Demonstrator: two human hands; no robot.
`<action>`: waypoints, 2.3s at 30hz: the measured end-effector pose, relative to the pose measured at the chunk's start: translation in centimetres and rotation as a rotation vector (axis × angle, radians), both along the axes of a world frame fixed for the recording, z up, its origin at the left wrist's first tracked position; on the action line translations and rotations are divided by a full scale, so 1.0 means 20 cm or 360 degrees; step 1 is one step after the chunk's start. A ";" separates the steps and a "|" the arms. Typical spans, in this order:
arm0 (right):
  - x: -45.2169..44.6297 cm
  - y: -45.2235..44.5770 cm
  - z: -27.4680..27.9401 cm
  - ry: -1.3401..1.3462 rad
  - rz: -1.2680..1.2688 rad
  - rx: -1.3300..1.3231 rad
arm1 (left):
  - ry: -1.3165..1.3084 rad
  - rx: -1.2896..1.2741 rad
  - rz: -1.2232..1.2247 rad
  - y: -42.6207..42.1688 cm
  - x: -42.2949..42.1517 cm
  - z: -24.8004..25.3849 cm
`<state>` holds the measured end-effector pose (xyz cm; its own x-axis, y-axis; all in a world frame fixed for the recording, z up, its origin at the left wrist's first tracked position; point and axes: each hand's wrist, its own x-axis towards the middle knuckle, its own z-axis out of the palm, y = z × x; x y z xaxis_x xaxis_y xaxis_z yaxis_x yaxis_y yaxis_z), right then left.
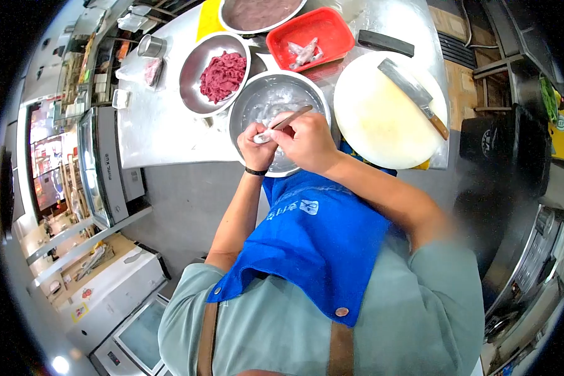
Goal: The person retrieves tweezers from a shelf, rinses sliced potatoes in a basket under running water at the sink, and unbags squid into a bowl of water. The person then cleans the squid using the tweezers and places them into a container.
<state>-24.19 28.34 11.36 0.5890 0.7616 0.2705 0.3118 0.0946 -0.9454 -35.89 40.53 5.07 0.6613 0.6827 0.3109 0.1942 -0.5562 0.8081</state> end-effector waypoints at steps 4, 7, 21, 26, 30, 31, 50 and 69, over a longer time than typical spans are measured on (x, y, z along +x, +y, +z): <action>0.01 -0.01 0.07 0.0114 0.0002 0.0003 | 0.0051 0.0050 -0.0051 0.02 0.00 0.03; 0.00 -0.02 0.09 0.0225 0.0014 -0.0025 | 0.0006 0.0057 -0.0091 0.03 -0.01 0.02; 0.02 0.00 0.16 0.0281 -0.0020 0.0099 | -0.0027 -0.0073 -0.0012 0.05 -0.03 -0.14; 0.03 0.08 0.24 0.0208 0.0057 -0.0039 | 0.0349 -0.0409 0.0074 0.09 -0.08 -0.36; -0.06 0.37 0.23 -0.0095 0.0153 -0.0029 | 0.0849 -0.0087 0.0207 0.12 -0.11 -0.53; -0.10 0.46 0.21 -0.0170 0.0192 -0.0059 | 0.0976 -0.0082 0.0215 0.13 -0.11 -0.56; -0.10 1.01 -0.21 -0.0680 0.0544 -0.0383 | 0.0746 -0.0634 0.0476 0.17 -0.17 -0.56; 0.14 -0.18 -0.71 -0.0468 0.0084 -0.0831 | 0.0807 0.0501 -0.0758 0.66 0.77 0.64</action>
